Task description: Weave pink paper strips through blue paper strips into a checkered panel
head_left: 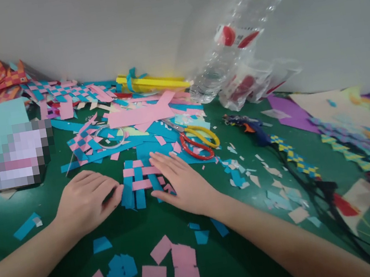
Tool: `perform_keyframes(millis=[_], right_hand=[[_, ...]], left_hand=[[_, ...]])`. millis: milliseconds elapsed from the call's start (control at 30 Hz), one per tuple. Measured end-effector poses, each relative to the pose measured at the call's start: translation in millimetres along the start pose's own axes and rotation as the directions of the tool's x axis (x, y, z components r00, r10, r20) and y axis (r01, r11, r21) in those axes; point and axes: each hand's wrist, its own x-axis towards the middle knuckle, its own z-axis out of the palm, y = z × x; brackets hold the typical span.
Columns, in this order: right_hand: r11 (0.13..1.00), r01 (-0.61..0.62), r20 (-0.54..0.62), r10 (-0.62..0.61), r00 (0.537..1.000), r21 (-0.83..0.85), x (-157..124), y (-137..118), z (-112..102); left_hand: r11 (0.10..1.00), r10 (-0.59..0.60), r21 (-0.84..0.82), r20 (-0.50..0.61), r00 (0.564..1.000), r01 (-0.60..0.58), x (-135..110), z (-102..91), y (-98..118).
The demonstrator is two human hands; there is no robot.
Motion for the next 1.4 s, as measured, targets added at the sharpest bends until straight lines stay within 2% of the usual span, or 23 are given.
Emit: perform_keyframes(millis=[233, 433, 500, 600, 700, 767, 900, 1100, 1267, 1400], right_hand=[[0.998, -0.005, 0.111, 0.012, 0.994, -0.062, 0.5, -6.8, -2.4], [0.996, 0.01, 0.113, 0.001, 0.994, -0.093, 0.9, -12.3, -0.5], [0.996, 0.026, 0.06, -0.021, 0.998, -0.083, 0.5, -13.1, -0.9], [0.997, 0.06, -0.126, -0.065, 0.99, -0.043, -0.9, -10.1, -4.5], [0.995, 0.101, -0.351, -0.097, 0.931, -0.007, -1.6, -0.3, -9.3], [0.99, 0.138, -0.423, -0.142, 0.895, -0.04, -1.2, 7.8, -11.1], [0.965, 0.247, -0.398, -0.262, 0.879, -0.091, 0.3, 17.9, -10.9], [0.947, 0.299, -0.366, -0.322, 0.873, -0.12, 0.1, 15.8, -8.5], [0.94, 0.33, -0.348, -0.34, 0.874, -0.09, -0.4, 14.2, -7.2], [0.94, 0.337, -0.295, -0.337, 0.894, -0.054, -0.7, 14.2, -7.1]], left_hand=[[0.997, 0.072, -0.001, 0.021, 0.997, -0.072, -0.5, 0.8, 6.9], [0.992, 0.115, -0.063, 0.052, 0.992, -0.111, 2.5, 4.0, 8.8], [0.993, 0.098, -0.075, 0.053, 0.994, -0.094, 3.1, 3.7, 7.5], [0.997, 0.053, -0.059, 0.034, 0.998, -0.05, 2.7, 2.9, 2.8], [0.998, 0.031, -0.053, 0.024, 0.999, -0.03, 0.9, 3.0, -4.0], [0.996, 0.03, -0.089, 0.061, 0.998, -0.024, -0.1, 3.3, -8.3], [0.978, 0.024, -0.208, 0.157, 0.987, 0.009, 0.5, 3.0, -13.7], [0.97, 0.035, -0.243, 0.263, 0.964, 0.031, 1.3, 6.2, -15.5], [0.966, 0.058, -0.258, 0.275, 0.96, 0.016, -1.7, 11.0, -17.4], [0.964, 0.07, -0.267, 0.267, 0.961, 0.004, -2.9, 12.8, -18.2]])
